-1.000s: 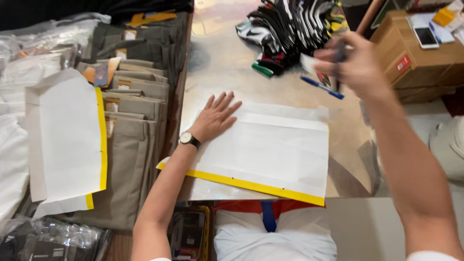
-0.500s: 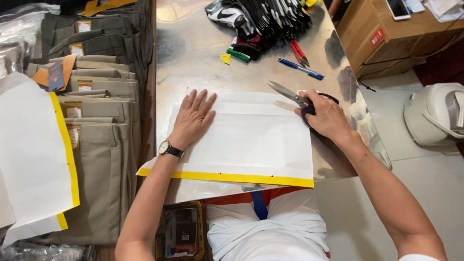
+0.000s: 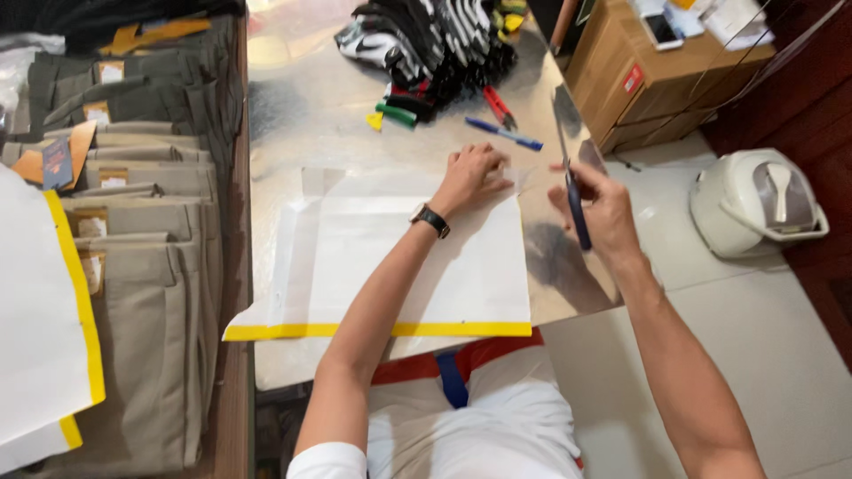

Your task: The person uses scissors to cut open a yellow paper shopping bag, flattens it, and trims the edges and sides into strips. The person repeatedly cuts along the bag's seams and folds, producing multiple narrow paper strips on the table.

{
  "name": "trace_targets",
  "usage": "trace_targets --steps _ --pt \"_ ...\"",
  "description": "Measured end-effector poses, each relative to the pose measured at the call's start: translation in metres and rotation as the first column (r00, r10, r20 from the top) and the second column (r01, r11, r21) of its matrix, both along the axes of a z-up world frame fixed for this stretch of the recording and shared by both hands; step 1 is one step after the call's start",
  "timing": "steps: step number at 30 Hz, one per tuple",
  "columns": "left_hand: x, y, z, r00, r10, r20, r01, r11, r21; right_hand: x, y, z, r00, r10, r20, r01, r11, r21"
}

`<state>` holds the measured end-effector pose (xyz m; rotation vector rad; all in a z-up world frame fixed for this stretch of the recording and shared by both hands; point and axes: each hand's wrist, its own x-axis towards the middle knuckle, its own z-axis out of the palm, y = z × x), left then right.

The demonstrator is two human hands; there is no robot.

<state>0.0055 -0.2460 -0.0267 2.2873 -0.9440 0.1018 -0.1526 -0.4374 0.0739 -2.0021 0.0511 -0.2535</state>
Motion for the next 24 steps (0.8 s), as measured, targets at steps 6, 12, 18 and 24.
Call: trace_targets --steps 6,12,18,24 --pt "0.003 0.009 0.033 0.837 -0.279 -0.471 -0.027 0.838 -0.545 -0.013 -0.002 -0.008 0.999 0.043 -0.015 -0.045 0.976 -0.212" --pt "-0.006 0.026 0.092 0.813 -0.349 -0.466 -0.156 0.640 -0.752 0.004 0.019 -0.013 0.963 0.249 -0.100 -0.247 0.968 0.033" --pt "-0.007 0.030 0.108 0.882 -0.257 -0.395 -0.126 0.678 -0.724 0.014 0.021 -0.019 0.916 0.386 -0.107 -0.350 0.900 0.259" --pt "-0.020 0.027 0.115 0.935 -0.182 -0.303 -0.093 0.701 -0.707 0.010 0.026 -0.012 0.920 0.356 -0.167 -0.326 0.928 0.180"
